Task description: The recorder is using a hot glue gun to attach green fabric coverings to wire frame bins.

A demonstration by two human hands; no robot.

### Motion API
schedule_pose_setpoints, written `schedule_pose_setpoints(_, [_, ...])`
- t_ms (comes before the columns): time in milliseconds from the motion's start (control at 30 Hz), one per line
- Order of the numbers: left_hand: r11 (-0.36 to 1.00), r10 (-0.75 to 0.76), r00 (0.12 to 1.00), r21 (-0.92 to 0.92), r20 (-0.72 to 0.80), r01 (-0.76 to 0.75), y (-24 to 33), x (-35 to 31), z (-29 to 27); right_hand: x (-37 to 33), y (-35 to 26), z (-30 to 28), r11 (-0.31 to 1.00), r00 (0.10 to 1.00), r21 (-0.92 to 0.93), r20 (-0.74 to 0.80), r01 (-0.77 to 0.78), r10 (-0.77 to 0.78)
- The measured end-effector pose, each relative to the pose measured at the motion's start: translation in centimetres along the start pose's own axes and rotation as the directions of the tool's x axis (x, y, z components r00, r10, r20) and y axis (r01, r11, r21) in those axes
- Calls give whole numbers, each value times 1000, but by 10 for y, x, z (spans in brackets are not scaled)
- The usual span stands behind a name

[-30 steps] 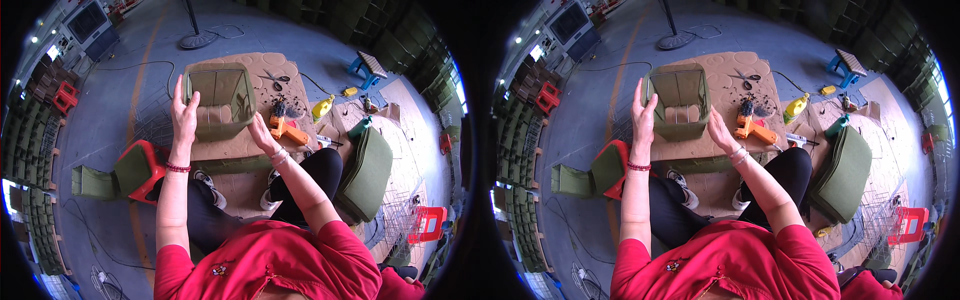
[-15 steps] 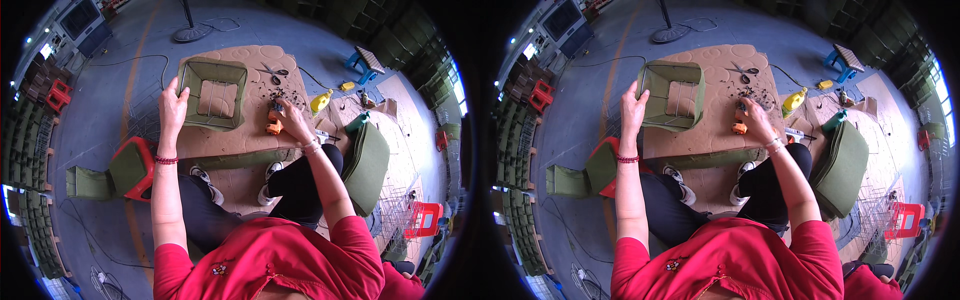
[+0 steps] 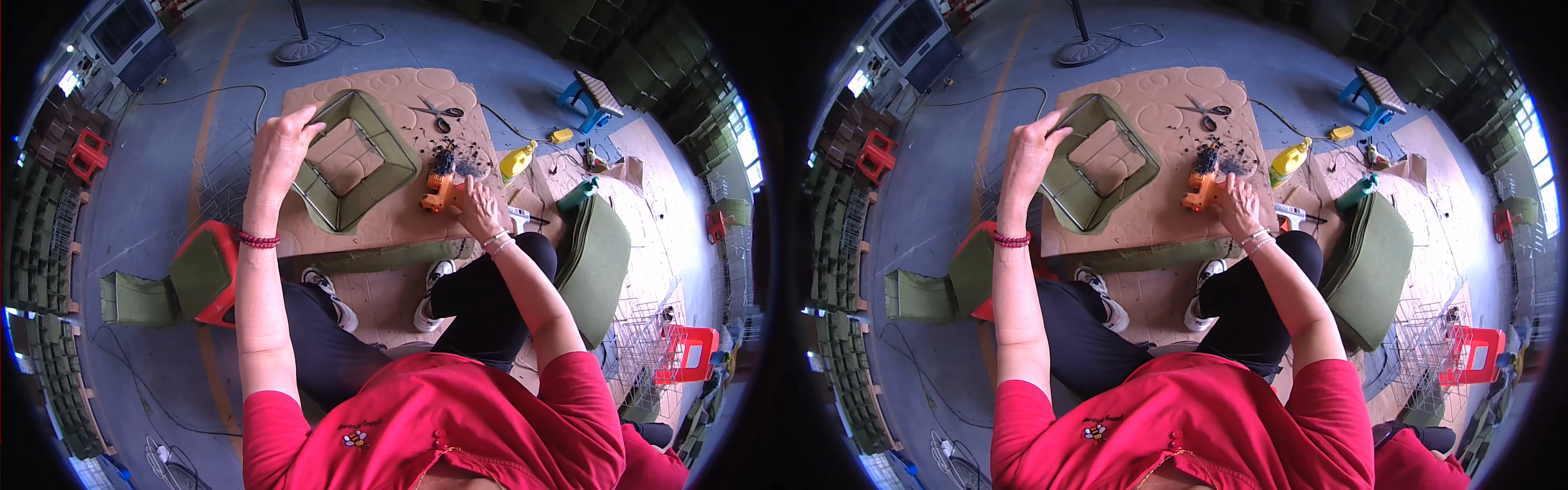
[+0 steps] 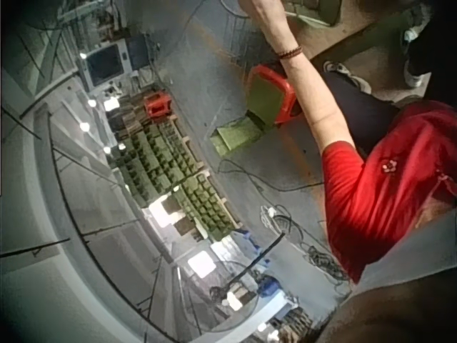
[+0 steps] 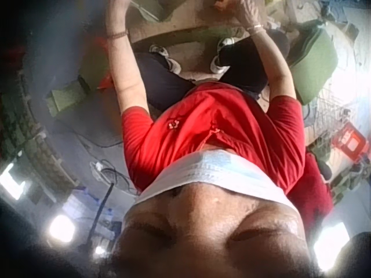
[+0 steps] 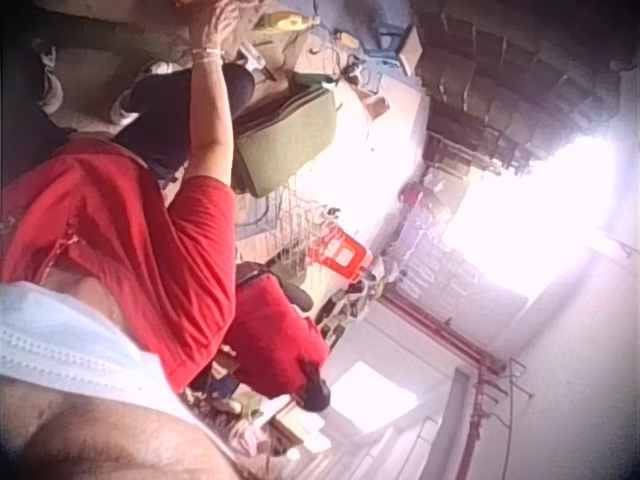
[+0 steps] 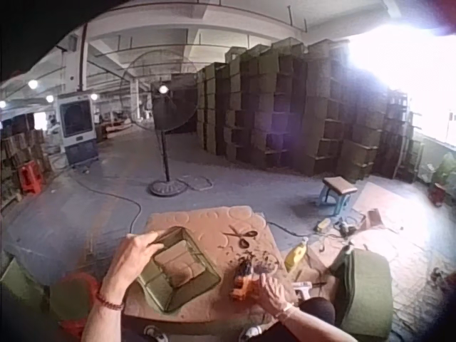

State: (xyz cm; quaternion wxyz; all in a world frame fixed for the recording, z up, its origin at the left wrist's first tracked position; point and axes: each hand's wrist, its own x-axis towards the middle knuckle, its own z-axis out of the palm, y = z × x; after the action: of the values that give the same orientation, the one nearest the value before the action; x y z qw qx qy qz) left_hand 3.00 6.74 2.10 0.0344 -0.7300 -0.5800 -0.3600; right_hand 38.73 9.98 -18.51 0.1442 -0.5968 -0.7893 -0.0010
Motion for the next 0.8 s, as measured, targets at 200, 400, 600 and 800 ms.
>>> schedule_pose_setpoints(200, [994,-67,997,-93,-49,63,-3,-5,2,8,9,-41,803,998,593,18,-61,63])
schedule_pose_setpoints(400, [999,-27,998,34,-65,30,5,-3,11,-21,-25,-114,-327,983,941,135,-86,128])
schedule_pose_setpoints(600, [991,-13,990,127,-141,31,3,-6,14,-62,-15,-104,-308,984,947,37,-90,-174])
schedule_pose_setpoints(800, [997,-9,998,-70,61,13,9,-10,1,-91,-80,-123,-208,826,907,214,-366,-522])
